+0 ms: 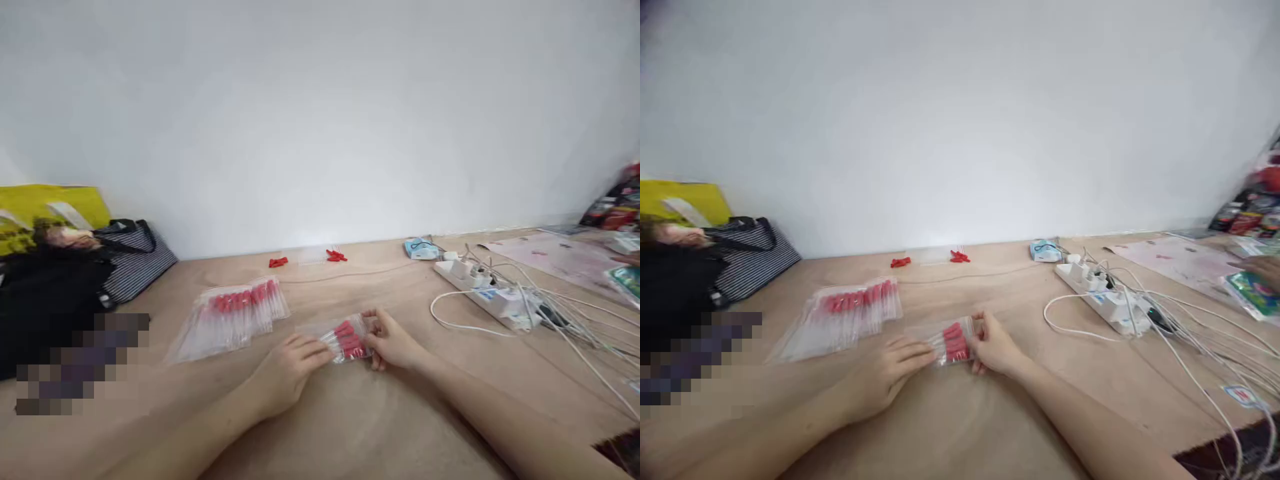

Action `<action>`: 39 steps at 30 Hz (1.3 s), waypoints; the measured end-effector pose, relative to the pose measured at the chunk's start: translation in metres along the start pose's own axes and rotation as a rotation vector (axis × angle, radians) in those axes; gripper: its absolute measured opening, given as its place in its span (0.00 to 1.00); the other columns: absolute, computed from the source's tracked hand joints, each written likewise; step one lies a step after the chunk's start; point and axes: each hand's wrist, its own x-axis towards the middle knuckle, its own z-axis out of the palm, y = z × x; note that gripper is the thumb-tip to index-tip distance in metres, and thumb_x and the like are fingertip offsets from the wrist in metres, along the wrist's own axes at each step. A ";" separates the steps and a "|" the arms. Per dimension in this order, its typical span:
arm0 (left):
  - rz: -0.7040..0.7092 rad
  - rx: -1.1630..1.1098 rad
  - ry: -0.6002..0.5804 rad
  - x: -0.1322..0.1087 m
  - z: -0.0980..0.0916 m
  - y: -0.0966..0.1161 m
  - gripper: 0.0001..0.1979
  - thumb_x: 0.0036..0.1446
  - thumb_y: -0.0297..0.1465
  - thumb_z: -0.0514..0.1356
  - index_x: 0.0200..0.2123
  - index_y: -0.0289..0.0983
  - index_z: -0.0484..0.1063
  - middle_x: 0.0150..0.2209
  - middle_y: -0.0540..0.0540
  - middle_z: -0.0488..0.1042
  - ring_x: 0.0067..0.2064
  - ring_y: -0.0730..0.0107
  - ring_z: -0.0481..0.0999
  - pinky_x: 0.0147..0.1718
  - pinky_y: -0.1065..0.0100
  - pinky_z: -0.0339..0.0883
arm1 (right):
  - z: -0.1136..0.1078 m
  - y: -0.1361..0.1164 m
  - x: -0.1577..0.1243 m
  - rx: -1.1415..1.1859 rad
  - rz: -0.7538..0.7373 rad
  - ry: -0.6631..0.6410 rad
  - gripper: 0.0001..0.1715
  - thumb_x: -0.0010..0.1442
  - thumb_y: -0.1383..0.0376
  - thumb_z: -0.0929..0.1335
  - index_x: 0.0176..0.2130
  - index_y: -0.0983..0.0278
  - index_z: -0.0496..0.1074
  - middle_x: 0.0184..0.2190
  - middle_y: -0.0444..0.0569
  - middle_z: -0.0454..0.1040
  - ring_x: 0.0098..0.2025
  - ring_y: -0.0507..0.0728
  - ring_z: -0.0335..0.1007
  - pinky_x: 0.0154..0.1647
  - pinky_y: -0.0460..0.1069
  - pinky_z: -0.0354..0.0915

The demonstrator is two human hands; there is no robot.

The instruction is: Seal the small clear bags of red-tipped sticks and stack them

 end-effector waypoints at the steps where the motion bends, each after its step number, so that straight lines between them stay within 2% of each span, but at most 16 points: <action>1: -0.004 0.038 -0.003 0.008 0.003 -0.013 0.21 0.51 0.20 0.49 0.48 0.41 0.64 0.46 0.49 0.70 0.48 0.65 0.66 0.48 0.57 0.60 | -0.004 0.001 -0.002 0.000 -0.010 -0.051 0.20 0.54 0.61 0.61 0.45 0.63 0.52 0.19 0.34 0.62 0.10 0.45 0.57 0.10 0.40 0.55; 3: -0.022 0.089 0.021 0.022 0.010 -0.036 0.20 0.50 0.19 0.48 0.45 0.41 0.67 0.45 0.48 0.70 0.49 0.62 0.65 0.49 0.54 0.58 | -0.011 0.003 -0.004 -0.043 -0.074 -0.098 0.18 0.55 0.58 0.60 0.44 0.63 0.56 0.17 0.34 0.61 0.10 0.44 0.54 0.09 0.40 0.51; 4: -0.087 0.116 0.058 0.027 0.013 -0.044 0.19 0.50 0.18 0.49 0.42 0.39 0.69 0.45 0.45 0.70 0.49 0.60 0.65 0.48 0.53 0.59 | -0.016 0.004 -0.003 -0.087 -0.128 -0.093 0.17 0.56 0.58 0.60 0.44 0.63 0.58 0.17 0.35 0.60 0.11 0.44 0.54 0.10 0.40 0.51; 6: -0.237 0.121 0.165 0.032 0.018 -0.051 0.17 0.50 0.18 0.48 0.40 0.36 0.70 0.45 0.41 0.69 0.48 0.60 0.65 0.47 0.54 0.61 | -0.025 0.005 0.000 -0.231 -0.297 -0.007 0.14 0.54 0.60 0.61 0.41 0.63 0.63 0.17 0.36 0.59 0.14 0.44 0.55 0.14 0.41 0.52; 8: -0.308 0.045 0.258 0.030 0.021 -0.046 0.16 0.51 0.19 0.48 0.40 0.35 0.70 0.45 0.40 0.69 0.47 0.62 0.67 0.45 0.58 0.64 | -0.036 0.007 0.005 -0.407 -0.464 0.093 0.11 0.51 0.64 0.64 0.38 0.64 0.66 0.21 0.39 0.62 0.19 0.45 0.58 0.20 0.42 0.55; 10: -0.281 -0.062 0.300 0.024 0.020 -0.035 0.15 0.52 0.22 0.49 0.41 0.37 0.69 0.44 0.42 0.68 0.45 0.65 0.68 0.44 0.62 0.66 | -0.045 0.008 0.010 -0.531 -0.575 0.110 0.12 0.49 0.65 0.66 0.37 0.63 0.68 0.27 0.42 0.64 0.22 0.46 0.59 0.23 0.43 0.57; 14: -0.178 -0.179 0.313 0.020 0.015 -0.016 0.12 0.51 0.27 0.54 0.41 0.37 0.68 0.41 0.44 0.69 0.42 0.68 0.69 0.41 0.66 0.67 | -0.054 0.011 0.013 -0.610 -0.716 -0.026 0.18 0.49 0.61 0.67 0.42 0.62 0.68 0.34 0.46 0.65 0.25 0.46 0.61 0.24 0.43 0.59; 16: -0.117 -0.180 0.318 0.023 0.014 -0.014 0.11 0.51 0.29 0.55 0.40 0.37 0.68 0.39 0.44 0.70 0.40 0.69 0.70 0.39 0.67 0.68 | -0.053 0.013 0.013 -0.654 -0.781 -0.035 0.17 0.51 0.61 0.66 0.43 0.61 0.68 0.34 0.46 0.66 0.26 0.47 0.62 0.25 0.43 0.59; 20: 0.009 -0.057 0.338 0.032 0.018 -0.024 0.08 0.55 0.26 0.52 0.35 0.36 0.70 0.33 0.46 0.72 0.35 0.71 0.71 0.33 0.70 0.68 | -0.043 0.012 0.022 -0.817 -0.927 0.049 0.13 0.57 0.64 0.61 0.41 0.61 0.70 0.32 0.47 0.69 0.31 0.50 0.65 0.31 0.44 0.59; 24: 0.026 0.083 0.346 0.031 0.023 -0.044 0.10 0.56 0.24 0.48 0.30 0.34 0.69 0.31 0.46 0.72 0.33 0.72 0.72 0.30 0.71 0.69 | -0.035 0.008 0.041 -0.936 -0.995 0.094 0.13 0.58 0.63 0.60 0.39 0.61 0.70 0.32 0.47 0.71 0.32 0.50 0.66 0.31 0.44 0.58; 28: -0.007 0.169 0.367 0.025 0.023 -0.058 0.11 0.57 0.24 0.47 0.31 0.34 0.69 0.32 0.47 0.72 0.33 0.73 0.73 0.30 0.72 0.69 | -0.031 0.007 0.055 -0.909 -1.007 0.106 0.15 0.57 0.58 0.61 0.40 0.61 0.70 0.32 0.46 0.71 0.32 0.50 0.66 0.30 0.43 0.58; 33: 0.098 0.360 0.392 0.024 0.027 -0.066 0.10 0.57 0.23 0.47 0.34 0.33 0.69 0.33 0.46 0.73 0.35 0.71 0.73 0.33 0.70 0.70 | -0.031 0.011 0.056 -0.873 -0.984 0.142 0.16 0.56 0.54 0.62 0.39 0.61 0.70 0.31 0.44 0.72 0.31 0.49 0.67 0.30 0.43 0.57; 36: 0.128 0.380 0.421 0.026 0.030 -0.067 0.11 0.57 0.22 0.47 0.31 0.32 0.68 0.31 0.46 0.73 0.31 0.72 0.74 0.29 0.71 0.71 | -0.031 0.014 0.054 -0.909 -0.996 0.188 0.15 0.56 0.55 0.62 0.38 0.61 0.70 0.31 0.44 0.72 0.31 0.49 0.66 0.29 0.43 0.56; 39: 0.089 0.322 0.446 0.027 0.029 -0.066 0.11 0.58 0.23 0.46 0.30 0.32 0.68 0.31 0.46 0.73 0.28 0.74 0.73 0.24 0.74 0.69 | -0.029 0.015 0.055 -0.983 -1.045 0.273 0.14 0.56 0.57 0.61 0.37 0.61 0.70 0.31 0.45 0.72 0.31 0.49 0.66 0.28 0.44 0.55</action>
